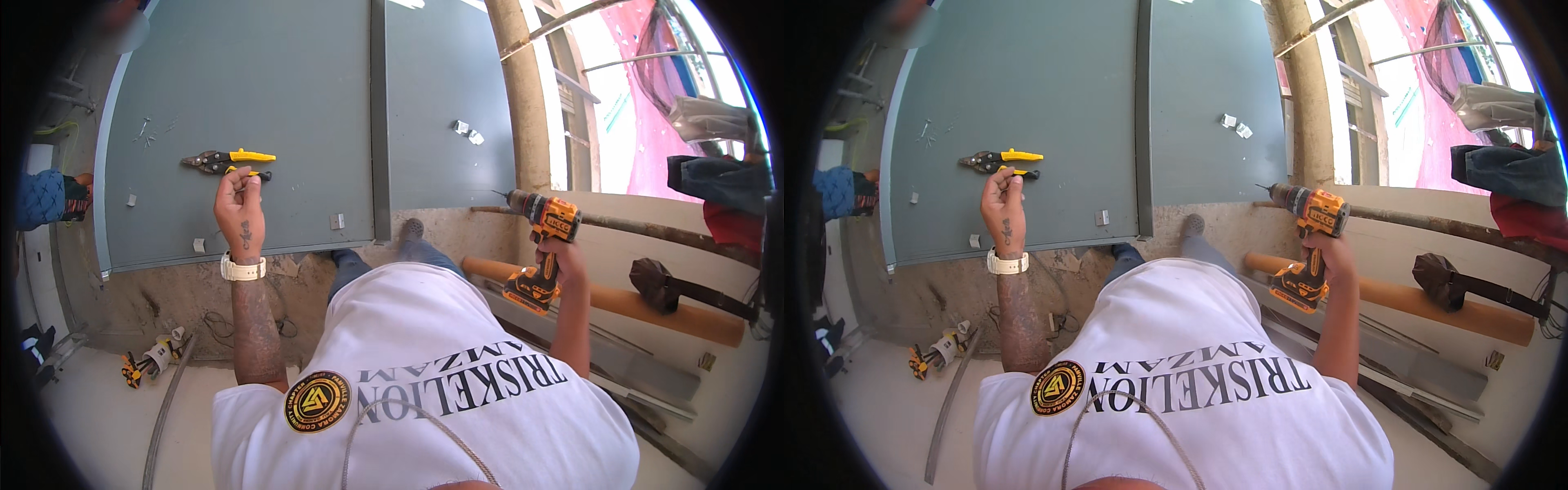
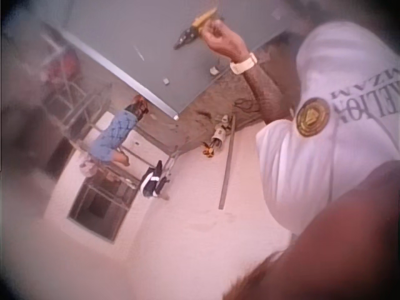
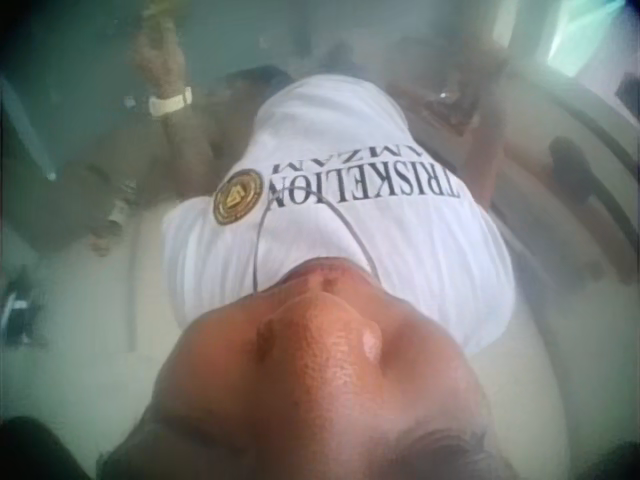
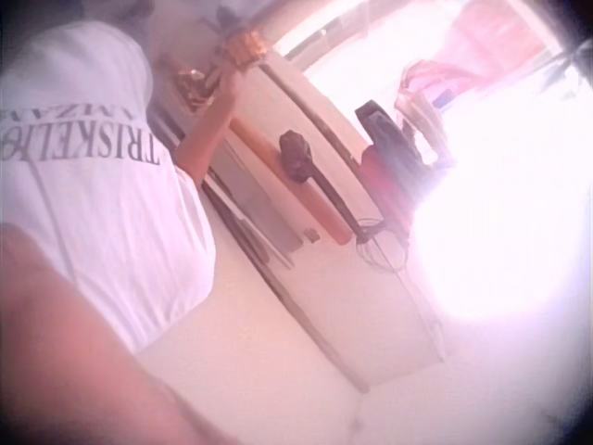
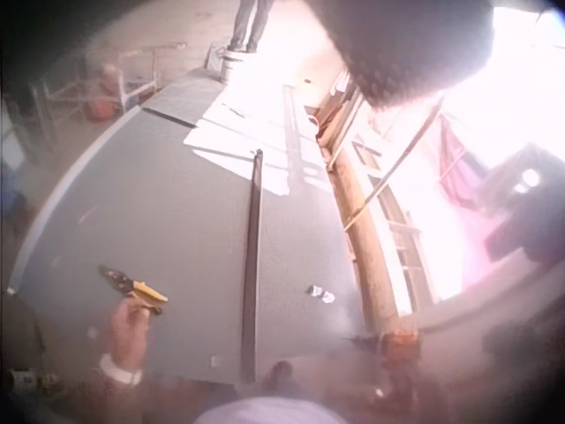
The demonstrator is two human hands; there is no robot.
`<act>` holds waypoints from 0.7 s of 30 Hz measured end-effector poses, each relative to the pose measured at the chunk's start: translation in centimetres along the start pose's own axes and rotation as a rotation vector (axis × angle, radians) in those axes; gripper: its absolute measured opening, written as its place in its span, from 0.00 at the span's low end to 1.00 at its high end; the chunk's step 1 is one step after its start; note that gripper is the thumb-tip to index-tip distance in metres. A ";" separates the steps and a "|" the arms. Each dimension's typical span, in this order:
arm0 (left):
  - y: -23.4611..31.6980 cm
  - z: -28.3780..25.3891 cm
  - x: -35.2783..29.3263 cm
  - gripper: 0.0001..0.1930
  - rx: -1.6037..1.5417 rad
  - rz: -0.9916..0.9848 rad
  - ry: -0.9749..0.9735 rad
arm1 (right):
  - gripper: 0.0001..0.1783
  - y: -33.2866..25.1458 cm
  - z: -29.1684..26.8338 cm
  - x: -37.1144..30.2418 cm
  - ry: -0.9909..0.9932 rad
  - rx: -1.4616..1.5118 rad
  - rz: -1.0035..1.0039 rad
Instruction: The person uses a cordless drill to fasten small metal brackets onto a metal frame and a large gray panel. They position each bracket, drill a screw into it, and repeat the process at several locations. Another person is visible nearby working on the same panel.
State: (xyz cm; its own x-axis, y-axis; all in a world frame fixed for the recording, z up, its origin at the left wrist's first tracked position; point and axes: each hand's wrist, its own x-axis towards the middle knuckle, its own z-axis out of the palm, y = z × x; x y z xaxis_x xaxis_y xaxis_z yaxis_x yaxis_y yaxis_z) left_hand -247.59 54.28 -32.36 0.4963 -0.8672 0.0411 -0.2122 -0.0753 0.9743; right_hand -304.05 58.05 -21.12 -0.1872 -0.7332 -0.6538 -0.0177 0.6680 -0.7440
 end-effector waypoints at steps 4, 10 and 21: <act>6.7 14.3 -1.1 0.12 -0.044 0.053 -0.393 | 0.21 2.6 -4.2 1.8 0.019 0.091 -0.008; 4.7 30.8 0.3 0.16 0.333 0.062 -0.673 | 0.22 4.5 -10.5 5.4 -0.029 0.107 -0.037; -2.9 38.7 -3.8 0.06 0.532 0.071 -0.174 | 0.23 7.1 -18.5 10.9 -0.122 0.021 0.023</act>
State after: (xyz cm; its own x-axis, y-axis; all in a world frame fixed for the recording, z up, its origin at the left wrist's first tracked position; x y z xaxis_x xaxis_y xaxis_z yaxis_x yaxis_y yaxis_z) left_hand -281.47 38.76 -43.92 0.3287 -0.9442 0.0218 -0.6576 -0.2122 0.7229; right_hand -324.44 57.14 -30.99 -0.0662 -0.7289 -0.6814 0.0062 0.6826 -0.7308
